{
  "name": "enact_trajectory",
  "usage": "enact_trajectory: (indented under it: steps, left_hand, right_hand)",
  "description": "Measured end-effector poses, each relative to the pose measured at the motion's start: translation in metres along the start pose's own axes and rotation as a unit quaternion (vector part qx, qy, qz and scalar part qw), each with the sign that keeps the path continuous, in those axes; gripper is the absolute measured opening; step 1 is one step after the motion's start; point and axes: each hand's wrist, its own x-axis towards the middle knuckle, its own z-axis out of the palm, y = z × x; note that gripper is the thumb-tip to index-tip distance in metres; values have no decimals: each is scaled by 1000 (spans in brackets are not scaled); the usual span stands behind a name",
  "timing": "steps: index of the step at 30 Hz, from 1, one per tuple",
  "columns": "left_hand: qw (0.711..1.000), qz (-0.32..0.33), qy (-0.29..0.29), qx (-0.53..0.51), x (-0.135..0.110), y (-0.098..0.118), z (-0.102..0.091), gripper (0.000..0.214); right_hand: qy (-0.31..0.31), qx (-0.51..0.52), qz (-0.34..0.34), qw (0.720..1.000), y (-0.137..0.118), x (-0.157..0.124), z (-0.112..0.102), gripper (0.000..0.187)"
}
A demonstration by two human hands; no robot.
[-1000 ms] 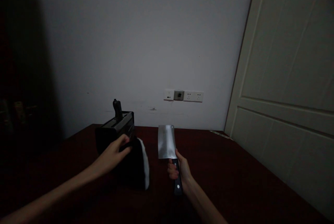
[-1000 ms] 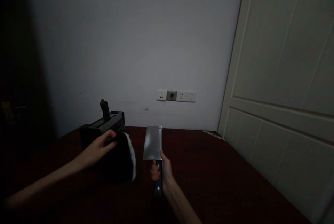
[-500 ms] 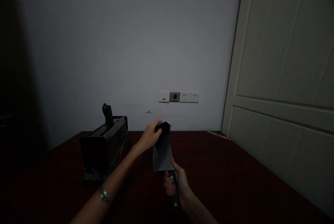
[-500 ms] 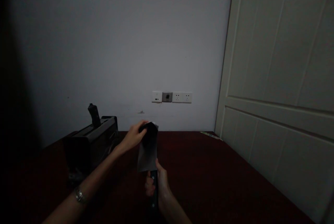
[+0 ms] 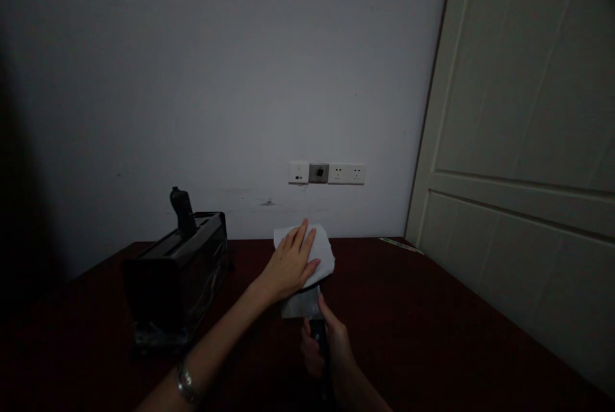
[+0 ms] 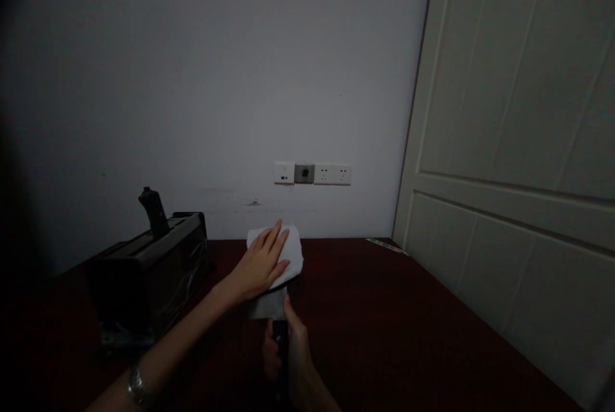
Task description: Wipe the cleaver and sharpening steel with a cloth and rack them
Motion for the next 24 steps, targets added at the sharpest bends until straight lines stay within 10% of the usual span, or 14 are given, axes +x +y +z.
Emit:
enact_trajectory:
  steps: [13,24]
  left_hand:
    - [996,61,-66,-3,-6,27,-15,58]
    - [992,-23,35,116,-2,19,-23,61]
  right_hand:
    - [-36,8,-32,999,-7,-6,-3,54]
    - [-62,-39,-22,997,2,-10,1,57]
